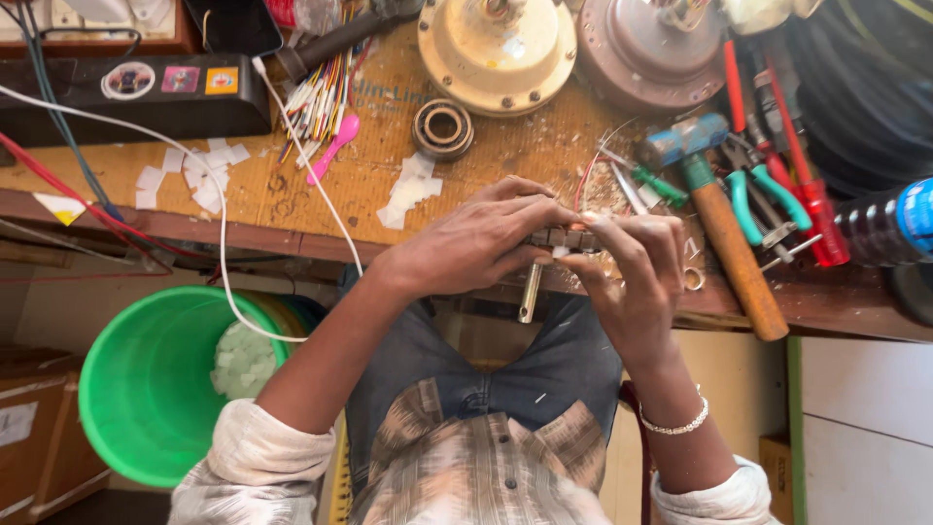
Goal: The person inserts small white insulating pieces into the slots of a cylindrical motor armature, using a screwdriver to press them in. They repeatedly cut small pieces of white material with scissors and place them into the armature slots.
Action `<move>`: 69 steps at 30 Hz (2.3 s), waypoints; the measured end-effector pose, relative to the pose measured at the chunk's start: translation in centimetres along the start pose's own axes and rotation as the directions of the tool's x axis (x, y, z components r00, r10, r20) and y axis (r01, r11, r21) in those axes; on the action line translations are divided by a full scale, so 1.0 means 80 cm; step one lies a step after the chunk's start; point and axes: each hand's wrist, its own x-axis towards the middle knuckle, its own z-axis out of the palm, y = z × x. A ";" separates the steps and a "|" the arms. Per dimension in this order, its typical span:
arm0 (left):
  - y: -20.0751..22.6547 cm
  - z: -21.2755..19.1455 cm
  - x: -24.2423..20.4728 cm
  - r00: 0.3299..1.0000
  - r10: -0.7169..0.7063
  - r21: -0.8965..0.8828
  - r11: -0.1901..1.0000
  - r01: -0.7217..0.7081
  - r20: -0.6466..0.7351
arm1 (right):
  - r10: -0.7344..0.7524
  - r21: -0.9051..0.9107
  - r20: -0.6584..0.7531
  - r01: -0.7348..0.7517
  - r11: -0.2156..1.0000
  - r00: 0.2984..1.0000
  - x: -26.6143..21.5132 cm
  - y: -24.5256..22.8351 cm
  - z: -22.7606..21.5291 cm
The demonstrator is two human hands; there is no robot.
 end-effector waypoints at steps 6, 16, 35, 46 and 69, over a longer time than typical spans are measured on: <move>0.006 0.028 -0.029 0.995 -0.011 -0.034 0.999 0.008 -0.099 | 0.118 0.126 0.162 -0.139 0.982 0.980 -0.020 -0.006 -0.010; 0.002 0.082 -0.044 0.919 0.158 0.176 0.979 -0.099 -0.362 | 0.028 0.162 0.273 -0.075 0.984 0.962 -0.045 0.009 -0.020; -0.021 0.089 -0.012 0.806 0.045 0.132 0.990 0.041 -0.590 | 0.217 0.174 0.195 -0.251 0.952 0.957 -0.008 0.000 0.001; -0.013 0.103 -0.018 0.767 0.037 0.143 0.987 0.071 -0.641 | 0.259 0.235 0.312 -0.338 0.911 0.914 0.003 -0.009 -0.013; 0.000 0.060 -0.022 0.934 -0.043 0.147 0.984 0.101 -0.356 | 0.235 0.345 0.292 -0.332 0.878 0.927 0.010 0.010 -0.005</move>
